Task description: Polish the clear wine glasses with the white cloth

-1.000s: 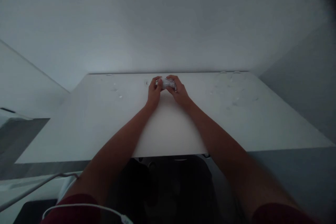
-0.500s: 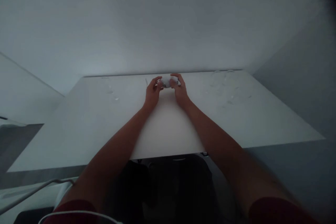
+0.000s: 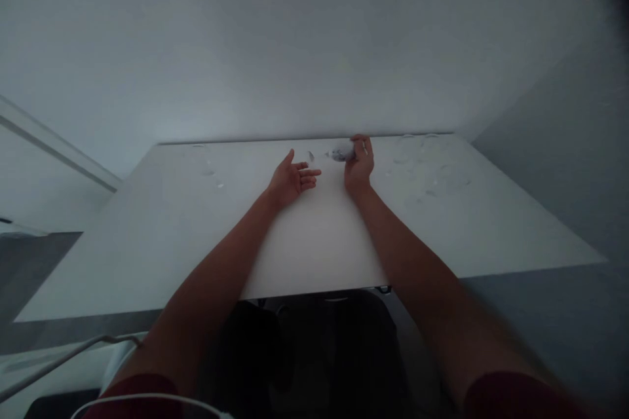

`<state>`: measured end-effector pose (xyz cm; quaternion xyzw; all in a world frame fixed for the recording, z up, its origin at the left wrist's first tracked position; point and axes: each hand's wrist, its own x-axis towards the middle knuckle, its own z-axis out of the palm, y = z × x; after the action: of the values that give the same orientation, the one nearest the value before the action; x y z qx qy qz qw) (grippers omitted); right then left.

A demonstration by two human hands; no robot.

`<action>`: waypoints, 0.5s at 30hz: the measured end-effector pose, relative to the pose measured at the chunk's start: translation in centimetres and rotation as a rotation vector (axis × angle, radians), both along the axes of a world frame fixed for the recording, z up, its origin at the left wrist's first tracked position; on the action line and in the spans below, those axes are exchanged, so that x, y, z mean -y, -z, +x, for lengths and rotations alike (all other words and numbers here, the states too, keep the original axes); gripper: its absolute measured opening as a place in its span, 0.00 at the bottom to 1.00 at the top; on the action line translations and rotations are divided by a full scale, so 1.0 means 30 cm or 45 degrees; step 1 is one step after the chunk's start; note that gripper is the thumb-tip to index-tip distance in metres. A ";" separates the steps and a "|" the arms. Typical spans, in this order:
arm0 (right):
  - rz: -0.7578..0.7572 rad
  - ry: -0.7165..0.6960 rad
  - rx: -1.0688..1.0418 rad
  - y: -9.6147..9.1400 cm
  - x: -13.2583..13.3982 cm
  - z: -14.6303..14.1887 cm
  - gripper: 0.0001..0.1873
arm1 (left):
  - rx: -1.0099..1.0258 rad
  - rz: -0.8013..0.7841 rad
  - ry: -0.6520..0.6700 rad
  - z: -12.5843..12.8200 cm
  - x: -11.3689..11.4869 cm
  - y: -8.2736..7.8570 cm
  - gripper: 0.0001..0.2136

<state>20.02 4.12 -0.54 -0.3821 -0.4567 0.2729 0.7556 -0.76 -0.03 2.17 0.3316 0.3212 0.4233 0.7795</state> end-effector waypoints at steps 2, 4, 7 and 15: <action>-0.010 -0.043 -0.003 -0.017 0.030 -0.001 0.31 | -0.063 -0.028 0.198 0.000 0.008 0.001 0.29; -0.034 -0.162 0.078 -0.030 0.063 -0.014 0.31 | -0.100 0.013 0.432 0.000 0.026 0.004 0.29; -0.064 -0.383 0.164 -0.041 0.094 -0.052 0.31 | -0.127 0.193 0.687 -0.001 0.056 0.007 0.20; -0.067 -0.305 -0.084 -0.010 0.039 -0.090 0.36 | -0.160 0.427 0.407 0.009 0.058 0.007 0.16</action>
<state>17.32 2.96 -0.24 -0.3354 -0.4665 0.3855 0.7219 -0.49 -1.77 1.96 0.5288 0.2378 0.3206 0.7491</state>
